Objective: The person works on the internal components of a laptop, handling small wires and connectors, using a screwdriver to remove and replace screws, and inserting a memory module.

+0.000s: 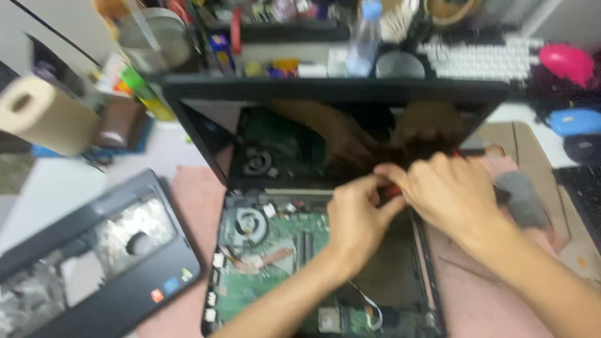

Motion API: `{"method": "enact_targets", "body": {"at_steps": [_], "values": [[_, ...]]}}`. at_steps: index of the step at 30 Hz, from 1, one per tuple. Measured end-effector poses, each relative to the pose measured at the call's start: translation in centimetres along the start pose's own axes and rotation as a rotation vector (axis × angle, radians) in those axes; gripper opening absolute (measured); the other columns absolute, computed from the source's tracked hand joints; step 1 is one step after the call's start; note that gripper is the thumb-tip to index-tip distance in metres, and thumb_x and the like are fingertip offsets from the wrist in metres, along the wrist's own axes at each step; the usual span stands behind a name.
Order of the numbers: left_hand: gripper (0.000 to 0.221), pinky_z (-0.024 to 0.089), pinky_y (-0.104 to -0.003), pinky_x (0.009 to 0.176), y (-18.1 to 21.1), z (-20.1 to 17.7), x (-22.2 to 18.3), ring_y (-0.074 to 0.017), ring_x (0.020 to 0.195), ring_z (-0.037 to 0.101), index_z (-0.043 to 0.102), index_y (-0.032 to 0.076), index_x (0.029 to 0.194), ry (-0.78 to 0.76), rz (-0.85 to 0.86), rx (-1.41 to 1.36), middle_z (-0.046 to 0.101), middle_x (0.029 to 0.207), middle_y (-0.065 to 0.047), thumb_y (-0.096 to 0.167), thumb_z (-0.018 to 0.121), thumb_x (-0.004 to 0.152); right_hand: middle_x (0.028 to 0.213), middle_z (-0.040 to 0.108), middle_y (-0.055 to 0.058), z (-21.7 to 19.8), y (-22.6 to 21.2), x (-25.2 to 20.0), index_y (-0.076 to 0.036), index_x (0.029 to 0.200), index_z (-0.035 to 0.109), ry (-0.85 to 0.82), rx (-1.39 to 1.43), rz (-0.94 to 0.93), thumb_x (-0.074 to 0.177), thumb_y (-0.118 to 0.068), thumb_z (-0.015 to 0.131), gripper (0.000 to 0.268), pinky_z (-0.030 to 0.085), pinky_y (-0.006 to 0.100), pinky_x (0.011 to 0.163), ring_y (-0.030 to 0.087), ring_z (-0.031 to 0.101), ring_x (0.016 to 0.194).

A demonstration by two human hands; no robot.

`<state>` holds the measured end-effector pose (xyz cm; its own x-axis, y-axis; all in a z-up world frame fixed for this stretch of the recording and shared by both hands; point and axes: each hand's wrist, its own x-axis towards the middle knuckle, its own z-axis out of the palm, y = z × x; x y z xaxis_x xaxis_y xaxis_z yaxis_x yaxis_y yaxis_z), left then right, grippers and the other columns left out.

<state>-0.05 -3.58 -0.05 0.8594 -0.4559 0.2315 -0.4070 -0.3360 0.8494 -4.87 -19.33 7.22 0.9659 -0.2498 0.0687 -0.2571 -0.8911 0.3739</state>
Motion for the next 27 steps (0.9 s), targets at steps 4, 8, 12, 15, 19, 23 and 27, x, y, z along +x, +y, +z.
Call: {"method": "enact_targets", "body": {"at_steps": [4,8,12,15,19,23,27], "values": [[0.026,0.046,-0.044,0.063,0.9,-0.6,0.2,-0.023,0.065,0.061,0.077,0.018,0.09,-0.063,-0.085,0.014,0.063,0.068,0.002,0.037,0.095,0.092,0.087,0.084,0.015,0.1,0.5,-0.8,-0.018,0.09,0.082,-0.107,0.085,0.058,0.113,-0.078,0.045,0.074,0.064,0.059,0.074,0.046,0.083,0.09],[0.038,0.048,-0.04,0.064,-0.2,-0.6,0.3,-0.018,0.065,0.058,0.092,0.027,0.122,-0.092,-0.058,-0.015,0.06,0.069,0.005,0.053,0.089,0.094,0.114,0.081,0.002,-2.6,1.7,-2.4,-0.03,0.151,0.064,-0.097,0.39,-0.169,0.099,-0.06,0.077,0.061,0.066,0.058,0.081,0.039,0.079,0.104],[0.027,0.043,-0.039,0.063,0.3,-1.3,0.5,-0.0176,0.062,0.047,0.092,0.029,0.11,-0.124,-0.148,-0.009,0.053,0.063,0.005,0.051,0.091,0.095,0.097,0.068,0.007,-1.5,1.6,-2.2,-0.024,0.119,0.07,-0.041,0.406,-0.317,0.087,0.002,0.068,0.041,0.055,0.057,0.078,0.043,0.074,0.078],[0.034,0.052,-0.03,0.059,-0.3,-2.2,0.5,-0.0189,0.059,0.065,0.092,0.018,0.117,-0.1,-0.028,-0.097,0.058,0.06,-0.003,0.032,0.1,0.087,0.088,0.082,0.005,-1.1,1.1,-1.5,-0.017,0.112,0.072,-0.024,0.403,-0.287,0.112,-0.031,0.057,0.02,0.068,0.049,0.079,0.033,0.088,0.086],[0.049,0.055,-0.035,0.058,-0.9,-3.7,-0.4,-0.0196,0.059,0.066,0.091,0.016,0.123,-0.215,-0.06,-0.01,0.06,0.062,0.002,0.033,0.104,0.079,0.063,0.078,0.015,1.1,0.7,-0.9,-0.016,0.074,0.078,0.183,0.171,-0.149,0.112,-0.068,0.055,0.069,0.064,0.052,0.068,0.041,0.084,0.068],[0.041,0.047,-0.038,0.064,0.2,-7.7,-2.2,-0.0165,0.065,0.067,0.092,0.02,0.125,-0.565,-0.131,0.167,0.069,0.069,0.003,0.033,0.102,0.088,0.059,0.073,0.009,3.4,0.5,-1.8,-0.073,0.13,0.079,0.211,-0.018,-0.134,0.102,-0.075,0.062,0.033,0.056,0.05,0.05,0.04,0.075,0.065],[0.039,0.048,-0.031,0.064,-0.4,-10.0,-5.6,-0.0091,0.064,0.059,0.093,0.021,0.124,-0.613,-0.238,0.141,0.071,0.072,0.007,0.035,0.104,0.089,0.071,0.078,0.008,3.5,-0.5,-2.1,-0.014,0.07,0.073,0.277,0.224,-0.02,0.107,-0.086,0.064,0.081,0.057,0.059,0.053,0.044,0.081,0.07]]}}
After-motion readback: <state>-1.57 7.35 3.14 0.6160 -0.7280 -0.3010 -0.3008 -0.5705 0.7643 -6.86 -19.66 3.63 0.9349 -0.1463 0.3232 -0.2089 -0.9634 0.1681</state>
